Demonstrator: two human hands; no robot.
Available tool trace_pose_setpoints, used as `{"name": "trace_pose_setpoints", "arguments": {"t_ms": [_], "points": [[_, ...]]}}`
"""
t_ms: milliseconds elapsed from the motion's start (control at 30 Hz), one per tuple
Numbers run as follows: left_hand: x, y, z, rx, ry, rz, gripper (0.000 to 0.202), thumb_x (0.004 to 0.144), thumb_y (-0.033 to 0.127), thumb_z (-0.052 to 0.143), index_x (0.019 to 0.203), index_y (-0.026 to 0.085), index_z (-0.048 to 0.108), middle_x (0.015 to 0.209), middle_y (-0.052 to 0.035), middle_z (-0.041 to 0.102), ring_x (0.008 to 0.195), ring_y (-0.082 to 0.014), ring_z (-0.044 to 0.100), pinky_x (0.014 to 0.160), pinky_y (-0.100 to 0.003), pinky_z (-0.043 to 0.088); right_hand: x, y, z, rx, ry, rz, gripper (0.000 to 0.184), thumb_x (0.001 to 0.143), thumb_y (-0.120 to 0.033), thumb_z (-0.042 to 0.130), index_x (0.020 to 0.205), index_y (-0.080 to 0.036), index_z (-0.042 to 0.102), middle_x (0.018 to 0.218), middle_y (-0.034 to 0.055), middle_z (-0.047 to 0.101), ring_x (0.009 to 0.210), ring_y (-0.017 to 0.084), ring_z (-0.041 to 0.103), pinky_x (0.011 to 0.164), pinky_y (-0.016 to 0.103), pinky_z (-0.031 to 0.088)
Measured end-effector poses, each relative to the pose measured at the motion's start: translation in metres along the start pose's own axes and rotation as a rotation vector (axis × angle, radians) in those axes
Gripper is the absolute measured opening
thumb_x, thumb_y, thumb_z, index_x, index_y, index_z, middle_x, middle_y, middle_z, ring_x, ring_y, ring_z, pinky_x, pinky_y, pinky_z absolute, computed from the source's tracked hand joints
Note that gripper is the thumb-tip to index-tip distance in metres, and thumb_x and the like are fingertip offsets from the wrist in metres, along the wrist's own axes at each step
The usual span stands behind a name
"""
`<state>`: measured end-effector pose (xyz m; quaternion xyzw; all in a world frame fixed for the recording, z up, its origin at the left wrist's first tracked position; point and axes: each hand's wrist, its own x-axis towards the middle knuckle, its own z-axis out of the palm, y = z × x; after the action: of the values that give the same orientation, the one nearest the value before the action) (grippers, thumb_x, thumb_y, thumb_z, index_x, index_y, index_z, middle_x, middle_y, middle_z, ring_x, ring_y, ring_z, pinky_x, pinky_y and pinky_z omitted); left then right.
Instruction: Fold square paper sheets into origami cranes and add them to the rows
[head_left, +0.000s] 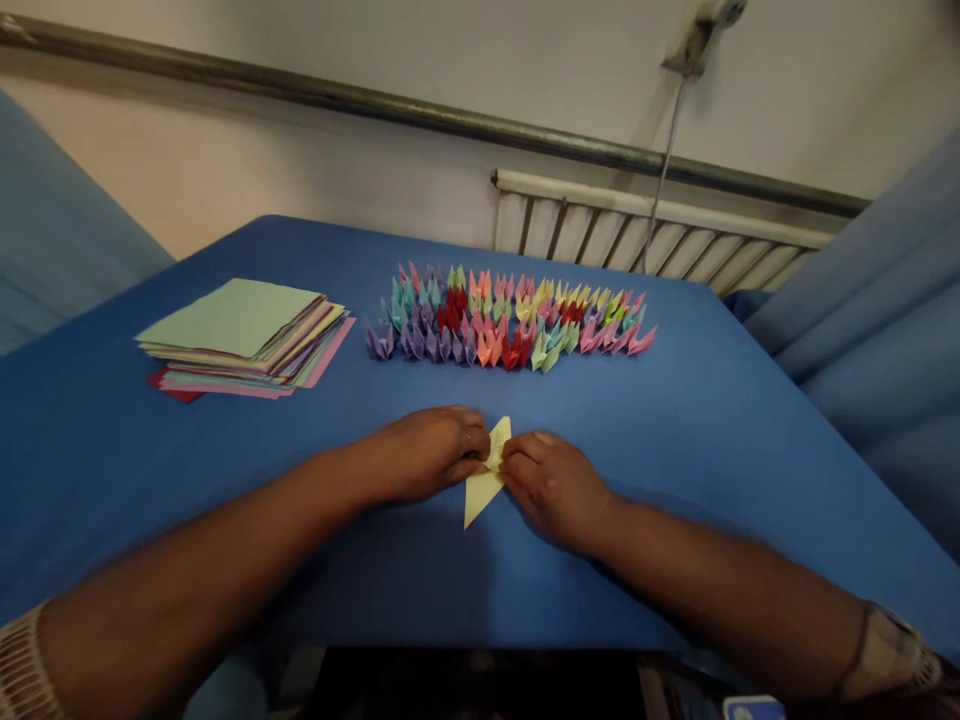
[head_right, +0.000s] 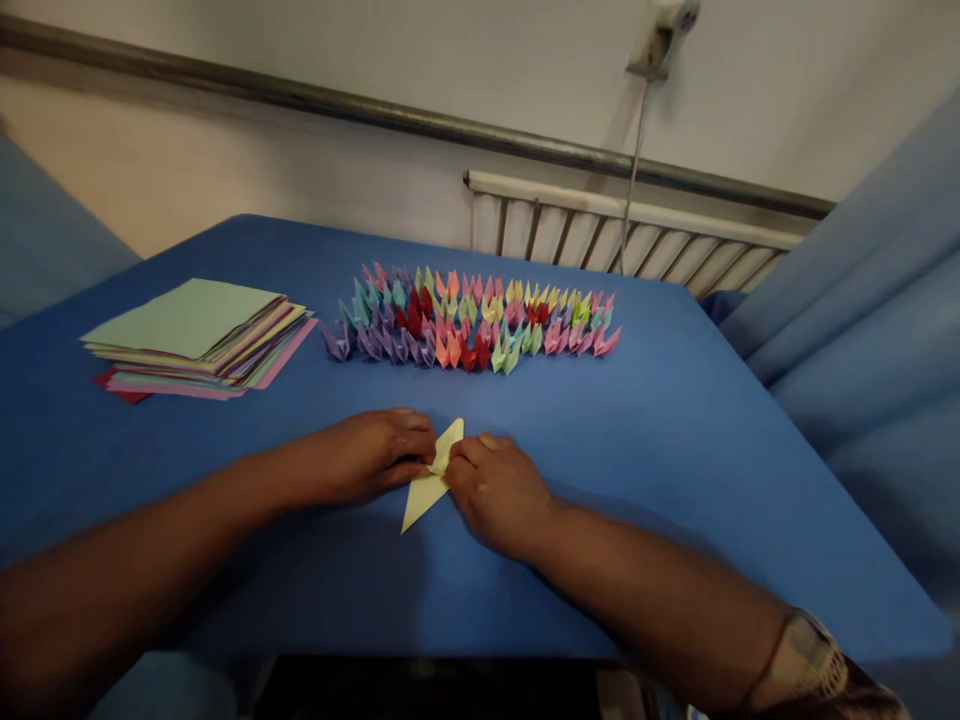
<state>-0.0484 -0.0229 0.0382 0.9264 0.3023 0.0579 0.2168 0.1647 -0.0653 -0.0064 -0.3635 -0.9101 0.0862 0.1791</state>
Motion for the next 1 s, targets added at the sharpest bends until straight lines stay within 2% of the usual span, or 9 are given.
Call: {"name": "trace_pose_setpoints", "arguments": {"t_ms": [167,400,500,700,1000], "points": [[0.005,-0.001,0.002,-0.048,0.002,-0.079,0.017,0.091,0.024,0.051,0.083,0.019,0.065,0.086,-0.0022,0.063,0.083,-0.0163,0.059,0.077,-0.026,0.043,0.002,0.001,-0.003,0.148,0.034,0.109,0.014,0.094,-0.021,0.048,0.091,-0.015,0.061,0.092,0.0085,0.062,0.089,0.020,0.055,0.083,0.034,0.047],[0.007,0.003,0.006,0.081,0.025,-0.160,0.018,0.089,0.026,0.051,0.078,0.017,0.062,0.081,-0.0034,0.061,0.075,-0.0177,0.057,0.071,-0.029,0.042,0.002,-0.001,-0.003,0.114,0.002,0.204,0.010,0.092,-0.022,0.052,0.086,-0.016,0.057,0.088,0.0073,0.060,0.086,0.021,0.054,0.080,0.035,0.045],[0.007,0.003,0.008,0.104,0.034,-0.194,0.015,0.088,0.026,0.053,0.080,0.018,0.063,0.082,-0.0035,0.061,0.076,-0.0185,0.057,0.070,-0.030,0.041,0.000,0.000,-0.002,0.099,0.013,0.174,0.008,0.092,-0.021,0.052,0.091,-0.016,0.058,0.091,0.0075,0.061,0.087,0.020,0.054,0.079,0.033,0.045],[0.007,0.006,0.004,0.137,0.002,-0.266,0.013,0.085,0.029,0.058,0.080,0.018,0.062,0.082,-0.0028,0.061,0.075,-0.0185,0.055,0.067,-0.029,0.037,-0.004,0.003,-0.003,-0.032,-0.067,-0.001,0.023,0.096,-0.017,0.045,0.108,-0.018,0.064,0.108,0.0086,0.063,0.094,0.021,0.054,0.084,0.035,0.044],[0.001,-0.001,-0.005,0.075,-0.061,-0.270,0.010,0.082,0.027,0.060,0.076,0.020,0.061,0.081,-0.0012,0.061,0.077,-0.0178,0.055,0.068,-0.027,0.036,-0.011,0.004,-0.008,-0.106,-0.142,-0.077,0.032,0.097,-0.019,0.041,0.123,-0.015,0.060,0.116,0.0107,0.063,0.096,0.024,0.054,0.084,0.038,0.045]]}}
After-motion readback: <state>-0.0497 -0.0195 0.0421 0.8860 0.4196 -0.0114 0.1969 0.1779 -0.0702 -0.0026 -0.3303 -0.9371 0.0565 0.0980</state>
